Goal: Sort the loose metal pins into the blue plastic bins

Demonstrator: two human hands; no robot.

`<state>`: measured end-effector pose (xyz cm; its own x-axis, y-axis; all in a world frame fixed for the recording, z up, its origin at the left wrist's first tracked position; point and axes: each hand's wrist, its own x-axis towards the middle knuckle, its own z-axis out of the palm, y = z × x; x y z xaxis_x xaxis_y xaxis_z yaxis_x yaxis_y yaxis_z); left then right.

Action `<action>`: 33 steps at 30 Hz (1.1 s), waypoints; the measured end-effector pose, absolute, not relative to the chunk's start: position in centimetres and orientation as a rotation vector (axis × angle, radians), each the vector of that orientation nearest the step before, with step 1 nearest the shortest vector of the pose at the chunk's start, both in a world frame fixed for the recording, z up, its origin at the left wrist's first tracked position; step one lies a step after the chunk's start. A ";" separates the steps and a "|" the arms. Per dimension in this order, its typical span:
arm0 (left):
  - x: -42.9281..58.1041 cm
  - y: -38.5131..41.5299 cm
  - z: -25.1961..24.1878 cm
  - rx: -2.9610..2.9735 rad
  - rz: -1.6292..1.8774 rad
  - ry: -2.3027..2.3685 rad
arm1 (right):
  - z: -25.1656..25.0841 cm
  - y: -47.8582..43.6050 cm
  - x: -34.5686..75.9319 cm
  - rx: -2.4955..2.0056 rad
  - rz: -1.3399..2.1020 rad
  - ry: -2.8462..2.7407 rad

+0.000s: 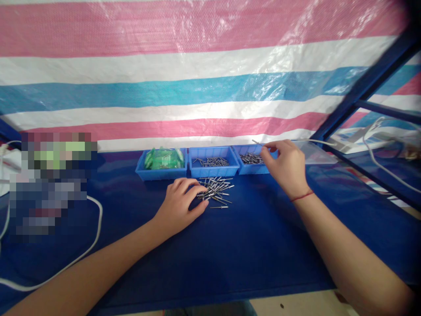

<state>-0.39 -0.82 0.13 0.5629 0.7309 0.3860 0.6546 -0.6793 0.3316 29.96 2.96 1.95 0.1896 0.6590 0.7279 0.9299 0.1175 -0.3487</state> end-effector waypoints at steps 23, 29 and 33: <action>-0.5 0.6 -1.0 2.543 0.753 1.299 | 1.0 -1.3 21.2 -1.106 0.314 -2.323; -0.5 0.6 -0.5 2.390 0.811 1.308 | 0.5 -1.3 20.7 -1.161 0.348 -2.227; -0.5 0.3 -0.2 2.271 0.956 1.274 | -0.1 -1.2 20.5 -1.202 0.380 -2.070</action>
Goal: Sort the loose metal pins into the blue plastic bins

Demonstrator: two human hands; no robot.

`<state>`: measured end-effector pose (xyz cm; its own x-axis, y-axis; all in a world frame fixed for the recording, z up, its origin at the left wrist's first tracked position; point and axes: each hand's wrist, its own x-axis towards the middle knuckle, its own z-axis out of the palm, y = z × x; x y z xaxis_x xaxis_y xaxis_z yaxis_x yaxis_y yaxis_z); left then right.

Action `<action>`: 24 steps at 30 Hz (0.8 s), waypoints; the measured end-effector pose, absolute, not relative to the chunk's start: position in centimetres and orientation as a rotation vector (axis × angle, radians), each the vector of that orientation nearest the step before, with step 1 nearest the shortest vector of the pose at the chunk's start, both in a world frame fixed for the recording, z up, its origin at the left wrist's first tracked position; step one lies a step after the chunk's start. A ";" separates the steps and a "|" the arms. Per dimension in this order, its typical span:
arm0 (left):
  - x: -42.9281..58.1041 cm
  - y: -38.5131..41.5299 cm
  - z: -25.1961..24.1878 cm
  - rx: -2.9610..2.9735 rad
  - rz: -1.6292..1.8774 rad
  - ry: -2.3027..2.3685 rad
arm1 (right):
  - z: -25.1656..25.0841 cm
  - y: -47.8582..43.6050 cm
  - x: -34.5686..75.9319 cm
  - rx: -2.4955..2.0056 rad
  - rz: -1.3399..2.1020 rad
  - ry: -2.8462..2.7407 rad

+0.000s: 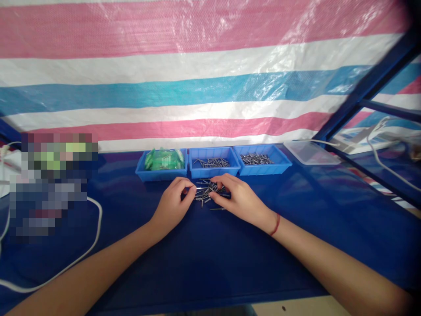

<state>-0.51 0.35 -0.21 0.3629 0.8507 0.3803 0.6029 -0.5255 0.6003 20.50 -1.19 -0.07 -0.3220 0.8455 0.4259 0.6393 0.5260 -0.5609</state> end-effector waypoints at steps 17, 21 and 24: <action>0.2 -0.7 0.2 2.227 0.897 0.988 | 0.0 -1.7 19.5 -1.032 0.887 -1.658; 0.2 -0.7 0.2 2.240 0.889 0.971 | 0.1 -1.9 19.4 -1.034 0.887 -1.680; 0.2 -0.6 0.1 2.272 0.875 0.953 | 0.0 -1.9 19.4 -1.027 0.883 -1.703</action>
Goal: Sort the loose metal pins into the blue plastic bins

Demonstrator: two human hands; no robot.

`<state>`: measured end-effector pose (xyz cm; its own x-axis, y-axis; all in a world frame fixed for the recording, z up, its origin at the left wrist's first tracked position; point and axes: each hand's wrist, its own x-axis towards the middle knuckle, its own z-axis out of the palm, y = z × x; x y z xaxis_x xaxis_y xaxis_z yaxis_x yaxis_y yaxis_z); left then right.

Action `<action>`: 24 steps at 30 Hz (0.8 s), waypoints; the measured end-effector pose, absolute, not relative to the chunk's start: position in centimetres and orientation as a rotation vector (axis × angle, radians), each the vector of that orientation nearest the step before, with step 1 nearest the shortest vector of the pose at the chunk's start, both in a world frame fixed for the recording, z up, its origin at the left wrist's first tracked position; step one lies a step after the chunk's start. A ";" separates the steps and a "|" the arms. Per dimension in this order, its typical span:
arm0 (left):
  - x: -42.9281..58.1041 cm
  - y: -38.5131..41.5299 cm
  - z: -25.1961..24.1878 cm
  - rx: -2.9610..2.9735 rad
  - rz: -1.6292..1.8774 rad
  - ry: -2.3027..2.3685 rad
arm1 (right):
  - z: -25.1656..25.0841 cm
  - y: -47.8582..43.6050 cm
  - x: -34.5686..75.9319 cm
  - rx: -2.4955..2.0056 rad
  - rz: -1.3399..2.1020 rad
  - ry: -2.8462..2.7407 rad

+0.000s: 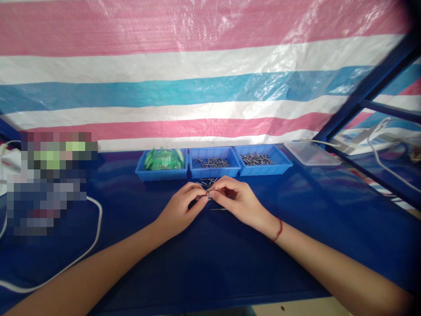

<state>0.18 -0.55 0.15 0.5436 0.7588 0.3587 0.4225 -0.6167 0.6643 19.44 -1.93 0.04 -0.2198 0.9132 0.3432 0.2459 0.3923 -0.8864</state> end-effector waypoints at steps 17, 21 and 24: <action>0.1 -0.6 0.0 2.248 0.962 1.035 | 0.0 -1.8 19.4 -1.033 0.799 -1.746; 0.0 -0.5 0.0 2.252 0.998 1.035 | -0.1 -1.7 19.5 -1.040 0.760 -1.790; 0.0 -0.6 0.1 2.253 1.010 1.026 | -0.1 -1.8 19.6 -1.036 0.717 -1.840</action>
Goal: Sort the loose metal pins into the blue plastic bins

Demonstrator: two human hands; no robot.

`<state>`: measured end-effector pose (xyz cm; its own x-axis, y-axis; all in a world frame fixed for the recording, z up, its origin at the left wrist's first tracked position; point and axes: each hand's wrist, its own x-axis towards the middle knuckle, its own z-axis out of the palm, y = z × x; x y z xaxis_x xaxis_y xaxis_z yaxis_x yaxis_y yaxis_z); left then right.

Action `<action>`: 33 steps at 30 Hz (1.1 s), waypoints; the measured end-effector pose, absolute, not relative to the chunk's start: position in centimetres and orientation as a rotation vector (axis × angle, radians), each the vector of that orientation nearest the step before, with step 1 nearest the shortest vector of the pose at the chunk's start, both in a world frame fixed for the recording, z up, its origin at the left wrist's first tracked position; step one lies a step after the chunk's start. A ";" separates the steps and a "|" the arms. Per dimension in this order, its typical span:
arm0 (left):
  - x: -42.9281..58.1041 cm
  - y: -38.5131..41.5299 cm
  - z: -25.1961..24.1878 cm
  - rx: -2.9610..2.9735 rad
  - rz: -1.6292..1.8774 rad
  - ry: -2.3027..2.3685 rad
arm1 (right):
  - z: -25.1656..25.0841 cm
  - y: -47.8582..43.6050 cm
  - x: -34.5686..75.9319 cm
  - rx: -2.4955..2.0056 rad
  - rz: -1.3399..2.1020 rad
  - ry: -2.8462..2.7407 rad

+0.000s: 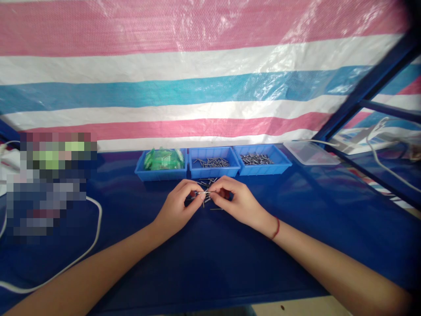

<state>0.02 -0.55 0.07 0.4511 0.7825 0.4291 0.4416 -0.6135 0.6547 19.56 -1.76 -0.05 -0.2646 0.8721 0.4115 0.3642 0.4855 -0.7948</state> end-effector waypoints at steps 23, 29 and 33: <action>0.0 -1.1 0.0 2.692 0.602 1.095 | 1.6 3.1 29.8 -1.738 -0.462 -1.673; 0.1 -0.9 -0.2 2.729 0.584 1.052 | 2.2 0.6 24.6 -1.345 -0.115 -2.084; 0.2 -1.0 -0.2 2.772 0.574 1.057 | 2.5 -0.9 22.6 -1.109 0.209 -2.406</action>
